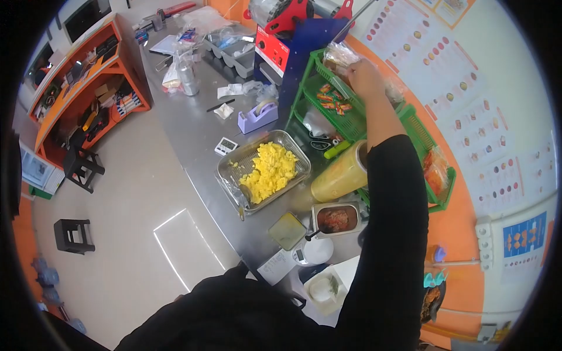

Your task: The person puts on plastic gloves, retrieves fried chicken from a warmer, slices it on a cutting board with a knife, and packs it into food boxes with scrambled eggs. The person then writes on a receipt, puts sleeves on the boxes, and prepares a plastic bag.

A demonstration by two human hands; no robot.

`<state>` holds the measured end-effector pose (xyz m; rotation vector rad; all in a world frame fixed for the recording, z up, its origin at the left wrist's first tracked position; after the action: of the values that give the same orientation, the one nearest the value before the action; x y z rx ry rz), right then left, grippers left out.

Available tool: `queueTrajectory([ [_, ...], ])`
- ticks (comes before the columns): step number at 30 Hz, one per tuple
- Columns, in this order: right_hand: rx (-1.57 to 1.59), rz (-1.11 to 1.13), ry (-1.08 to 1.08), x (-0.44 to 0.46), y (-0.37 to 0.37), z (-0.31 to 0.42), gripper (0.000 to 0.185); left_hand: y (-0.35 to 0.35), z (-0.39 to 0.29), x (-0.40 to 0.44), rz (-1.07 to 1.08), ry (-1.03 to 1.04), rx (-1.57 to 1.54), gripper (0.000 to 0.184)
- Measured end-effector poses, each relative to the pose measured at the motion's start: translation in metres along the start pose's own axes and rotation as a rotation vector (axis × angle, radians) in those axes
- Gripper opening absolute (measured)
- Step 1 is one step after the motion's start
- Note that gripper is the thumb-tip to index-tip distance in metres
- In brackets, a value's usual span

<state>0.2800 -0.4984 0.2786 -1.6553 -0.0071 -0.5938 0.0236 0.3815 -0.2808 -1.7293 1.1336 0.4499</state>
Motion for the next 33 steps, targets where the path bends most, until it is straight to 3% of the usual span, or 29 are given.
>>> queueTrajectory([
  [3, -0.145, -0.408, -0.008, -0.009, -0.02, -0.007, 0.022, -0.004, 0.007, 0.004, 0.022, 0.015, 0.037, 0.01],
  [6, -0.115, -0.541, -0.096, -0.028, -0.054, -0.026, 0.026, -0.015, 0.012, 0.022, 0.048, 0.086, 0.151, 0.012],
  [8, 0.489, -0.227, 0.129, -0.052, -0.075, -0.034, 0.027, -0.027, 0.012, 0.046, 0.029, 0.171, 0.26, 0.013],
  [10, 1.005, -0.01, 0.138, -0.107, -0.104, -0.015, 0.029, -0.063, -0.017, 0.05, 0.026, 0.031, 0.144, 0.024],
  [11, 0.999, -0.005, 0.187, -0.138, -0.121, -0.012, 0.029, -0.076, -0.032, 0.052, 0.003, 0.091, 0.157, 0.024],
  [14, 1.029, 0.506, 0.222, -0.244, -0.137, -0.001, 0.023, -0.097, -0.051, 0.07, 0.123, 0.022, 0.051, 0.022],
  [15, 1.005, 0.673, 0.24, -0.279, -0.139, 0.0, 0.021, -0.098, -0.048, 0.074, 0.019, 0.191, 0.174, 0.017],
  [17, 0.916, 0.883, 0.288, -0.346, -0.135, 0.012, 0.019, -0.102, -0.05, 0.081, -0.016, 0.112, -0.057, 0.006],
  [19, 0.79, 0.932, 0.185, -0.408, -0.118, 0.014, 0.016, -0.099, -0.035, 0.102, 0.037, 0.422, 0.329, 0.012],
  [21, 0.781, 0.855, 0.304, -0.469, -0.086, 0.016, 0.016, -0.099, -0.028, 0.112, 0.114, 0.464, 0.466, 0.017],
  [24, 0.477, 0.74, 0.311, -0.55, -0.033, 0.036, 0.016, -0.101, -0.037, 0.109, 0.11, 0.413, 0.535, 0.02],
  [26, 0.209, 0.779, 0.361, -0.599, 0.001, 0.062, 0.018, -0.106, -0.043, 0.102, 0.039, 0.216, 0.16, 0.024],
  [27, 0.272, 0.77, 0.431, -0.609, 0.006, 0.077, 0.021, -0.108, -0.045, 0.1, -0.004, 0.123, -0.029, 0.028],
  [29, 0.206, 0.468, 0.262, -0.623, 0.005, 0.103, 0.026, -0.105, -0.049, 0.1, -0.032, 0.002, -0.201, 0.031],
  [30, 0.216, 0.47, 0.252, -0.627, 0.008, 0.108, 0.026, -0.101, -0.047, 0.097, -0.048, -0.102, -0.375, 0.035],
  [33, 0.298, 0.341, 0.342, -0.632, 0.005, 0.113, 0.037, -0.092, -0.049, 0.083, -0.043, -0.112, -0.361, 0.036],
])
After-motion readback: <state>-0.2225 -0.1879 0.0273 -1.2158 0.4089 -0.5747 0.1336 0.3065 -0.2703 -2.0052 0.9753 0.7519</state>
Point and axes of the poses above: each hand's wrist, its own x-axis towards the middle knuckle, its own y-axis out of the palm, z = x × y, the point moved 4 cm from there along x, towards the middle knuckle, and after that the axes turned 6 degrees about -x, right-handed, at the moved point
